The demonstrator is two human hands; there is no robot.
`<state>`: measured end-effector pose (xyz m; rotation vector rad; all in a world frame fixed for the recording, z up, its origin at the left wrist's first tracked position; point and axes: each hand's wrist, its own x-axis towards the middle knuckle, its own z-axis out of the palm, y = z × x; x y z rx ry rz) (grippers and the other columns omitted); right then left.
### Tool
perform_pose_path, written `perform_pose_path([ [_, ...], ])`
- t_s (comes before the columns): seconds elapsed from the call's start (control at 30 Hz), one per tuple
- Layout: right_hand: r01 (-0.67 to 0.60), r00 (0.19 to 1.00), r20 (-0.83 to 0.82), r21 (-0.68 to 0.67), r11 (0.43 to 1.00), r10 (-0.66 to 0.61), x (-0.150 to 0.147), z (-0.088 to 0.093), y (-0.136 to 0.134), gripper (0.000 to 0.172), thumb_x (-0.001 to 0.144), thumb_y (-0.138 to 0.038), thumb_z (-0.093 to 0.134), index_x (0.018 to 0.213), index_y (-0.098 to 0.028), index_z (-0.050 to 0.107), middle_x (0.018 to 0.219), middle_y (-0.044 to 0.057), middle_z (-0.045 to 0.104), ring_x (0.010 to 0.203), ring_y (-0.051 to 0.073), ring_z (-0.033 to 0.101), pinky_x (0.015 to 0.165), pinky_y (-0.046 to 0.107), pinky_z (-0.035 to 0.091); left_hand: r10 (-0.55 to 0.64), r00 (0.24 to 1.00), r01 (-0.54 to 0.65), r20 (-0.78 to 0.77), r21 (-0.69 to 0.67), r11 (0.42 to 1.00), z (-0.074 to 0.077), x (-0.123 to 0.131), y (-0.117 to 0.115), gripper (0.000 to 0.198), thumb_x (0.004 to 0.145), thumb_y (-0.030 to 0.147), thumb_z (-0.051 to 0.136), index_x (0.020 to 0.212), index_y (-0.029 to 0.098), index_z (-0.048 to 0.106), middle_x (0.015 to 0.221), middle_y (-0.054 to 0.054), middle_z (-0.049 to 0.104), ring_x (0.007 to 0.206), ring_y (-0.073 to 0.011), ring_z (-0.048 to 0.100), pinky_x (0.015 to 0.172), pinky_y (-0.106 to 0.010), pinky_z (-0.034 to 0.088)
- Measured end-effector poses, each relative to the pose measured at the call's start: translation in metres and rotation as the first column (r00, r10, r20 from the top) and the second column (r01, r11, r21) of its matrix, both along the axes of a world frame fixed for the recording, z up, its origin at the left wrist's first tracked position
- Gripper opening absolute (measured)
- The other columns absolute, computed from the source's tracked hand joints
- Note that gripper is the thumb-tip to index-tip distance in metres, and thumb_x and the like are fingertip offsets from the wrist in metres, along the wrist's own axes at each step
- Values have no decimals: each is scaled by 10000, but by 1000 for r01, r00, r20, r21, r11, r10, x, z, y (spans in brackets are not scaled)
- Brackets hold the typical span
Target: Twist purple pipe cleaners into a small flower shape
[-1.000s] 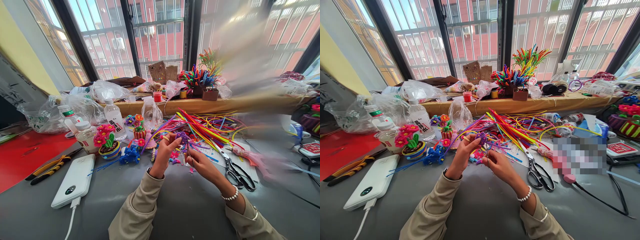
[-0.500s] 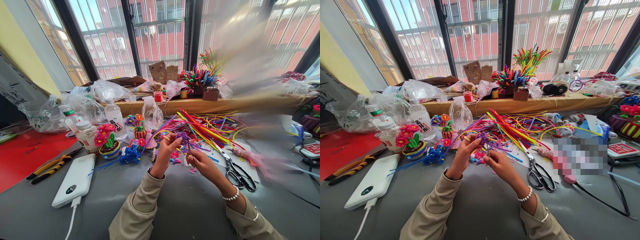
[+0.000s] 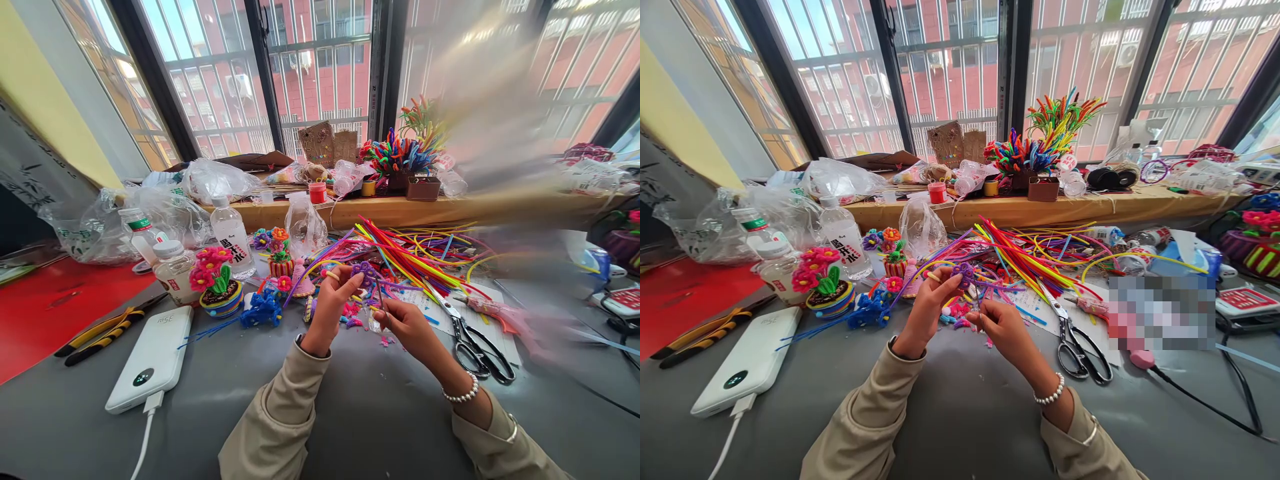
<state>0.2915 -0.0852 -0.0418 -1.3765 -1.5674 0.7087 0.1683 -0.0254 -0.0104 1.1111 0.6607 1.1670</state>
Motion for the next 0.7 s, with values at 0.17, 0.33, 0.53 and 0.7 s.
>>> perform_pose_path([
  [0.17, -33, 999, -38, -6, 999, 33, 0, -1, 1, 495, 708, -643, 357, 526, -184, 388, 471, -41, 357, 449, 85, 309, 427, 221, 256, 43, 999, -43, 20, -25, 999, 2, 0, -1, 249, 566, 235, 669, 750, 161, 517, 643, 46, 490, 604, -73, 503, 591, -204, 441],
  [0.33, -114, 993, -15, -5, 993, 114, -3, 1, -1, 541, 718, -682, 241, 607, -180, 410, 543, -27, 368, 502, 98, 326, 455, 230, 282, 44, 999, -44, 15, -5, 999, 1, 1, 0, 256, 565, 233, 666, 750, 157, 505, 644, 42, 513, 600, -77, 513, 590, -206, 431],
  [0.53, -139, 990, -4, -25, 990, 139, -6, 2, -2, 567, 684, -721, 221, 619, -183, 389, 557, -32, 327, 520, 104, 295, 470, 243, 257, 26, 1000, -25, -2, 58, 998, -2, 2, 0, 261, 590, 236, 650, 775, 159, 483, 642, 38, 528, 602, -75, 507, 603, -208, 407],
  [0.7, -130, 991, -13, -28, 991, 130, -6, 2, -1, 555, 690, -713, 231, 623, -183, 380, 560, -31, 331, 525, 105, 292, 478, 247, 246, -13, 999, 16, -38, 84, 996, -3, 2, -1, 230, 613, 239, 638, 765, 158, 485, 657, 44, 499, 612, -64, 487, 610, -201, 400],
])
